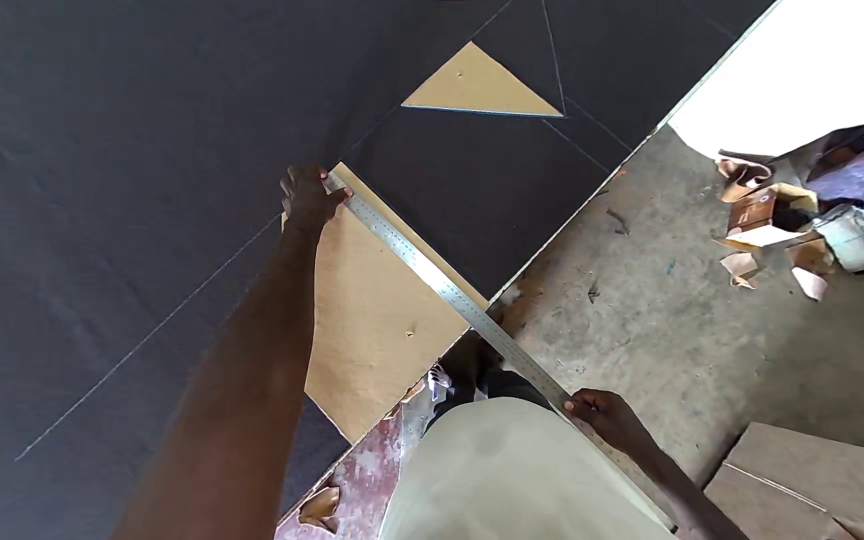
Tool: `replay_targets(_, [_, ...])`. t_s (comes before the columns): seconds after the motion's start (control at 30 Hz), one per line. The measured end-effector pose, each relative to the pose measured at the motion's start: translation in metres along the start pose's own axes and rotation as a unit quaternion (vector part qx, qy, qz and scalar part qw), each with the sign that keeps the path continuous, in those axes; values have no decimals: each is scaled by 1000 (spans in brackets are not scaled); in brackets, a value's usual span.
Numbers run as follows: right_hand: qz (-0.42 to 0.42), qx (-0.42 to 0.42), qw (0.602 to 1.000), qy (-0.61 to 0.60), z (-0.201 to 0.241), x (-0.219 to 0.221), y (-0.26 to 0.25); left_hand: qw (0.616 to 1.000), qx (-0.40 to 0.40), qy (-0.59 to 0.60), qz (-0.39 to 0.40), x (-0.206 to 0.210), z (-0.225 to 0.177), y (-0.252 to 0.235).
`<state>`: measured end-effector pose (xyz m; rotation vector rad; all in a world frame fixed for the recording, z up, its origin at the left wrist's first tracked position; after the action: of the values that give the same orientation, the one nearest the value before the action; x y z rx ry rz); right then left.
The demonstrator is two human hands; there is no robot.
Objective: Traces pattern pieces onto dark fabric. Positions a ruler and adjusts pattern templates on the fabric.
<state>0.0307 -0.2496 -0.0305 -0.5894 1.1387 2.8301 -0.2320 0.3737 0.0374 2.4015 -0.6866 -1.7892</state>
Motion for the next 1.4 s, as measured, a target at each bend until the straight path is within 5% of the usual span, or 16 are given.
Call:
replay_targets(1.2, [1,39,999,-27,7,-18,-8,1000,-16,19,14,-6,-3,-8])
replay_targets(1.4, [1,-9,1000,-4,-2,-16,-8,999,-24,42,-3,-2,-4,-3])
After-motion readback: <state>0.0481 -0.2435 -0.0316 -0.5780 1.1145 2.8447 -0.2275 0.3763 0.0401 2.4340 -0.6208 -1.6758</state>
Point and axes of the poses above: each hand's wrist, its own y-axis away from the middle knuckle, its own x-axis out of the palm, z = x × y, the point moved 1 cm from there along -y, towards the middle knuckle, and after that the axes turned 5 degrees about z, right-handed, at the moved point
